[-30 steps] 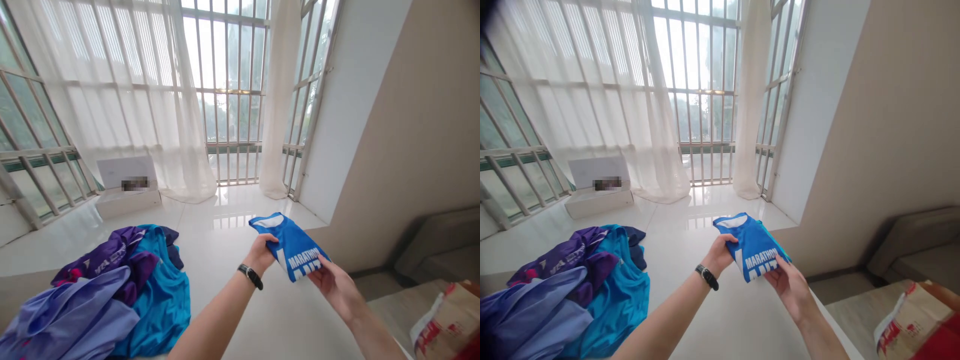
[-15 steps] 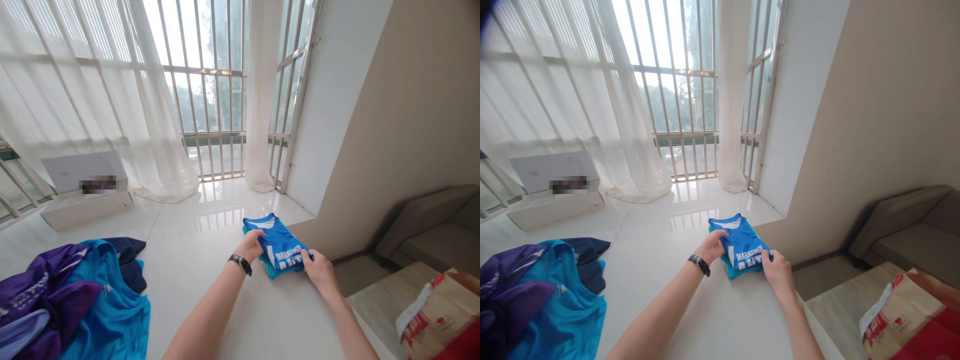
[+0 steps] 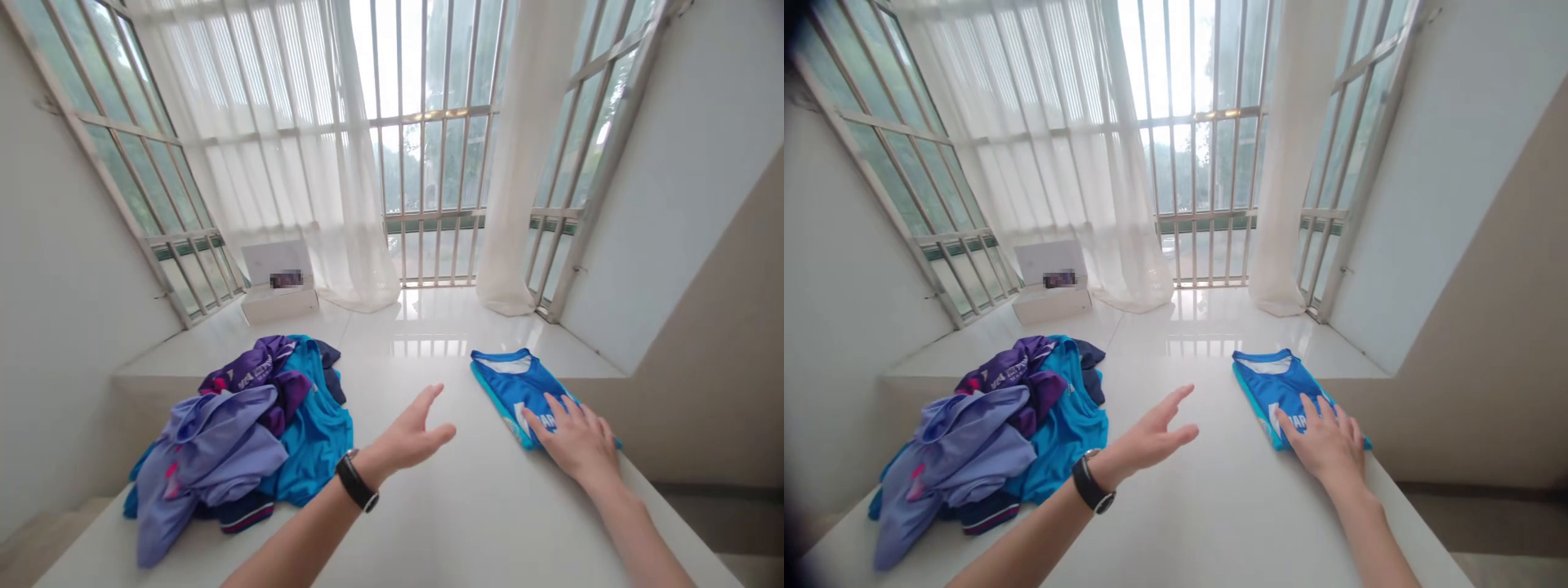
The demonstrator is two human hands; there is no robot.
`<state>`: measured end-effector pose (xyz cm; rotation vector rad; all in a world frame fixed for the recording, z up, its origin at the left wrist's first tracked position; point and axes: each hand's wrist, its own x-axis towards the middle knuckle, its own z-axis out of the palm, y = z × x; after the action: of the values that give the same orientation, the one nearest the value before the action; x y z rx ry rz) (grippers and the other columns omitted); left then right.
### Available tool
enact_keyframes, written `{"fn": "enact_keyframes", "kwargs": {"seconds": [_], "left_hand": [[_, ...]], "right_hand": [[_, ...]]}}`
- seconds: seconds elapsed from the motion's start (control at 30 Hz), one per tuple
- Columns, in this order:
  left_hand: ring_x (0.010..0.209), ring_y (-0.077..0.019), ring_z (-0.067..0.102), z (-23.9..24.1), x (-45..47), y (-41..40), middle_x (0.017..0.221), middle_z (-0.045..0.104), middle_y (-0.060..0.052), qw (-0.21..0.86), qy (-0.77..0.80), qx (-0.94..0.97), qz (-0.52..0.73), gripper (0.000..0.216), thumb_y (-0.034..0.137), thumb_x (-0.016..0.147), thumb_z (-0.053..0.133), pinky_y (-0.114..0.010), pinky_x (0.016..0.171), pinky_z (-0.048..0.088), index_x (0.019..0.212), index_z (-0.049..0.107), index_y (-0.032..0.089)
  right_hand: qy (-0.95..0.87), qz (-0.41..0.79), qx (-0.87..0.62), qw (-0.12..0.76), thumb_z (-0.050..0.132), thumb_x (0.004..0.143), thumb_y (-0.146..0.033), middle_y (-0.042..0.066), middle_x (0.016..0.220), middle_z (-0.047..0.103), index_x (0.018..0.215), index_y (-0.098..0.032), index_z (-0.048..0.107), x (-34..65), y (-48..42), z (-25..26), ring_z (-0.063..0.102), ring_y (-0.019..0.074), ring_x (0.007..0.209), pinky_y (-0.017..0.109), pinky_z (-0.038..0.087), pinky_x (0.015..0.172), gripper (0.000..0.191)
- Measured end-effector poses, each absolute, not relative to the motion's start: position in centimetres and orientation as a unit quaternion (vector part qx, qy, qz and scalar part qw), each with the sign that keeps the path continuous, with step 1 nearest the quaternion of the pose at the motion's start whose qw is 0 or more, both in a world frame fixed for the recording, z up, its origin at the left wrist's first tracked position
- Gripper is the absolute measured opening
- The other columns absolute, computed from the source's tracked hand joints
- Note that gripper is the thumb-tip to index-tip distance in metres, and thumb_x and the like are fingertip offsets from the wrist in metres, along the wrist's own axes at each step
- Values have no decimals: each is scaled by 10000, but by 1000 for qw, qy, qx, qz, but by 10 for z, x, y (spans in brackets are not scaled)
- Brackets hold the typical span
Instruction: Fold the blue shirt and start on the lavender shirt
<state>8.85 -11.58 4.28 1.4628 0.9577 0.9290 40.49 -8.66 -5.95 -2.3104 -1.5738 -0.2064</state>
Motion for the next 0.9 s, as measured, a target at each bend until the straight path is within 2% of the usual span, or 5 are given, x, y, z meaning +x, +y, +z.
{"fn": "enact_keyframes", "kwargs": {"seconds": [0.3,0.5,0.63,0.8,0.9], "left_hand": [[1362,-318,432,66,-168,-182,1422,532,-135,-49,645,706,287,463,318,868,576,-484,1146,323,1311,565,186],[1012,-287,666,75,-208,-207,1107,698,-97,-10,699,692,179,239,282,913,517,-353,817,498,1128,593,208],[998,-287,653,86,-175,-237,1069,704,-82,4,622,726,294,204,266,896,544,-380,869,474,1084,609,221],[1018,-267,625,79,-124,-267,1059,709,-50,89,466,816,329,375,56,796,530,-400,933,449,1081,658,263],[1132,-277,573,62,-123,-273,1197,663,-54,84,451,823,334,502,51,788,556,-437,1015,420,1221,617,297]], "right_hand": [[-551,-143,-765,299,331,835,-660,237,1454,476,1283,-136,602,400,-101,-53,360,410,1389,544,286,1103,740],[-573,-184,-647,468,373,912,-538,226,1401,509,1178,-149,596,315,-154,-30,453,366,1335,557,301,1116,521],[-673,-17,-524,521,578,878,-451,143,1266,609,1100,-222,632,212,-204,-14,518,319,1272,531,353,1114,324],[-773,254,-370,448,776,746,-331,109,1420,550,1461,-265,423,99,-235,26,529,289,1282,433,459,1050,799],[-795,307,-347,391,645,855,-268,27,918,735,1080,-220,698,81,-233,51,664,202,837,317,542,771,236]]}}
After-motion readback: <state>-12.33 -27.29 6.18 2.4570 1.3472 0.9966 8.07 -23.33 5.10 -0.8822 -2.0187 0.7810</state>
